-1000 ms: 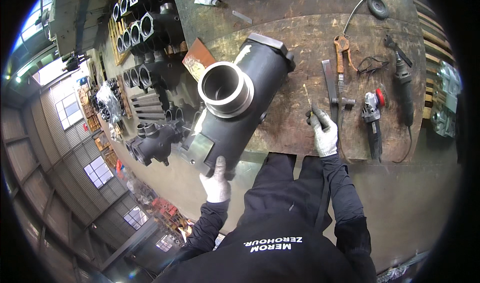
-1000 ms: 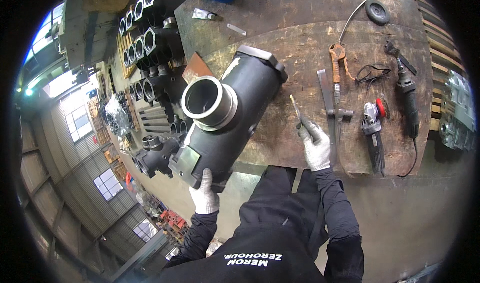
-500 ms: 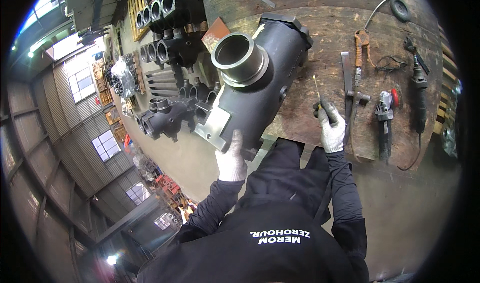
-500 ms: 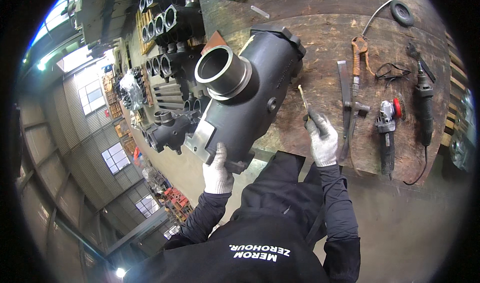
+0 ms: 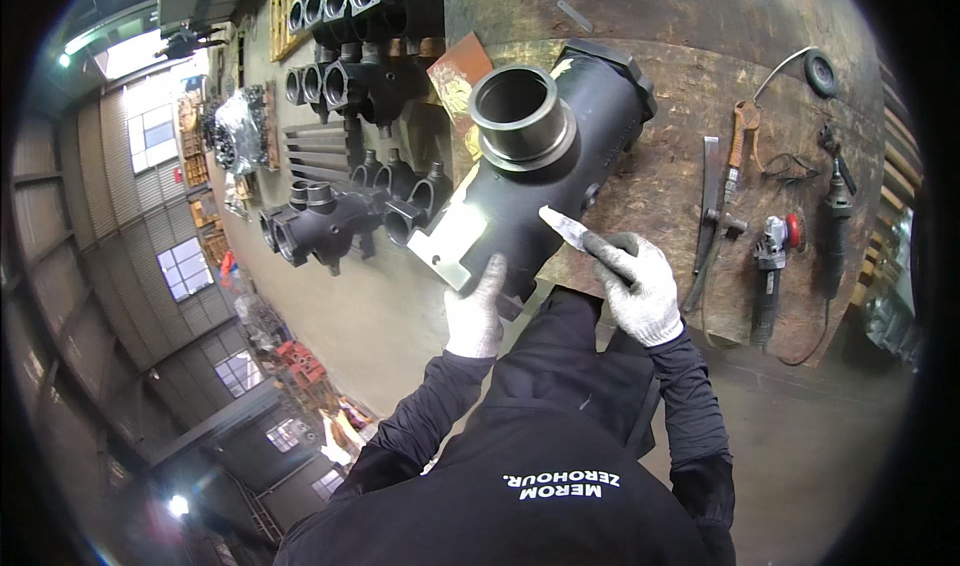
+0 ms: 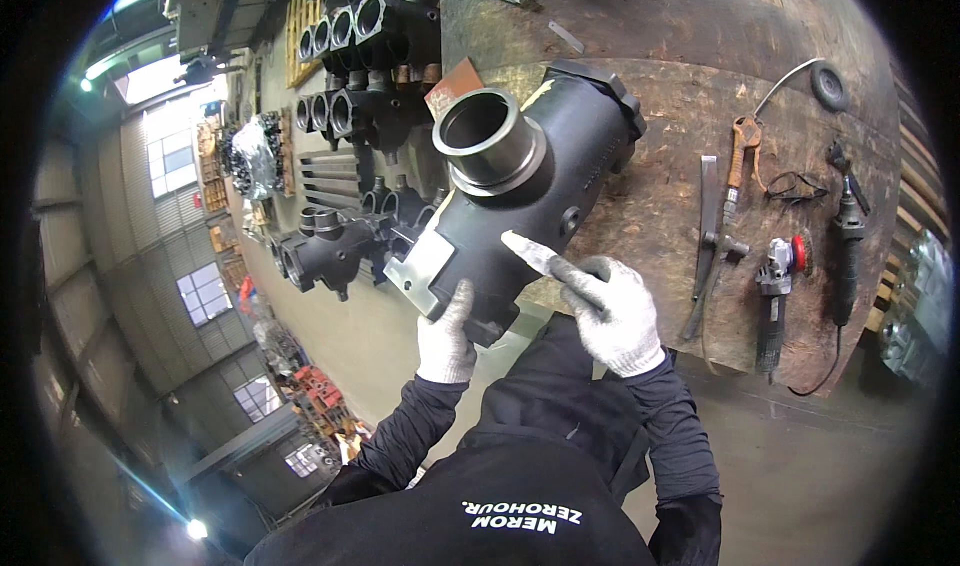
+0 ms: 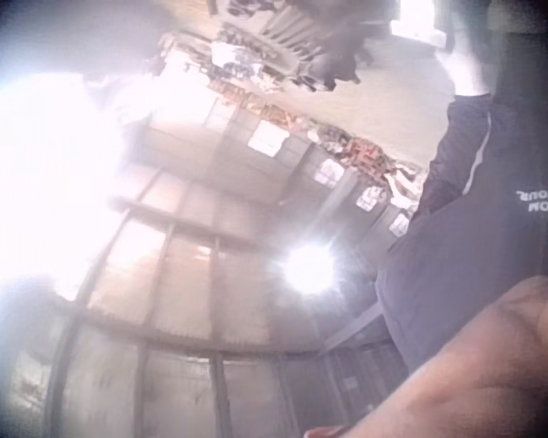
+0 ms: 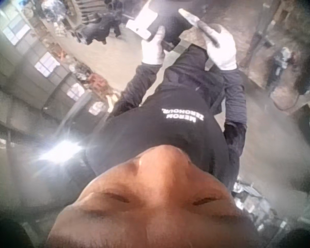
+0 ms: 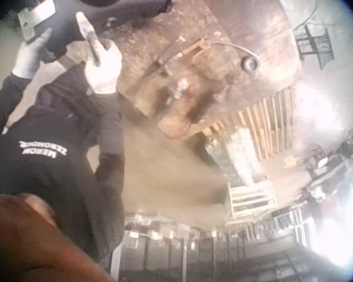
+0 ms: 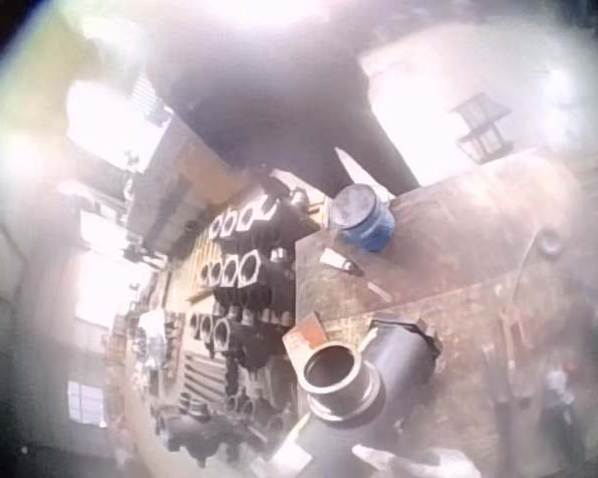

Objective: The person uses a putty knife to spread a yellowish paste from a red board onto a black metal manifold. They repeatedly scoop paste and apply it to various surfaces of the manifold, rotating the part to reach different areas.

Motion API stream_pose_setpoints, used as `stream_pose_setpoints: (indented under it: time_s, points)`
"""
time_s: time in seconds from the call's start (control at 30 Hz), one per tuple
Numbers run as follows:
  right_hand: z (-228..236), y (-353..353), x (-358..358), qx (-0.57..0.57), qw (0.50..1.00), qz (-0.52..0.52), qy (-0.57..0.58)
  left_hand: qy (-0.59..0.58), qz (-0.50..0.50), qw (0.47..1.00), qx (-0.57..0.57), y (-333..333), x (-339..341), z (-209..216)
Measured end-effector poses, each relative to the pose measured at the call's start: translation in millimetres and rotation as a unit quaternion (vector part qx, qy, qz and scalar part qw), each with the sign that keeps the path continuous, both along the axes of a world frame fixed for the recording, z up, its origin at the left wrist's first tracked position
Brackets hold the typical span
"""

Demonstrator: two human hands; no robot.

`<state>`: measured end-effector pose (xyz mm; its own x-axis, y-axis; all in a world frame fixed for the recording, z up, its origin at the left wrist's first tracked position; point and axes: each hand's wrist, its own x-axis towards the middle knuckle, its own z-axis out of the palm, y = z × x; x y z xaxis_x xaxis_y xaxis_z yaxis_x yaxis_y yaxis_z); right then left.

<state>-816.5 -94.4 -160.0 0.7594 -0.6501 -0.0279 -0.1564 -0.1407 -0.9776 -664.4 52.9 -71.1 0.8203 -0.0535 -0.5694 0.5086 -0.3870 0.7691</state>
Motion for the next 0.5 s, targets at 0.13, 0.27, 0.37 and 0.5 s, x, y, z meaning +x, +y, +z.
stream_pose_setpoints:
  time_s: [0.13, 0.27, 0.37, 0.5]
  points:
    - [26.3, -15.4, 14.9, -0.056, 0.996, 0.036, 0.062, -0.015, -0.041, 0.999, 0.003, -6.5, -14.7, -1.4]
    - [36.7, -28.0, 19.8, -0.113, 0.985, 0.065, 0.115, 0.001, -0.091, 0.995, 0.043, -9.9, -27.4, -4.5]
    - [40.8, -33.3, 24.3, -0.142, 0.977, 0.086, 0.135, -0.013, -0.081, 0.996, 0.043, -8.8, -29.3, -10.8]
    - [44.4, -36.2, 38.5, -0.175, 0.968, 0.112, 0.142, 0.005, -0.073, 0.997, 0.036, -2.4, -25.0, -12.5]
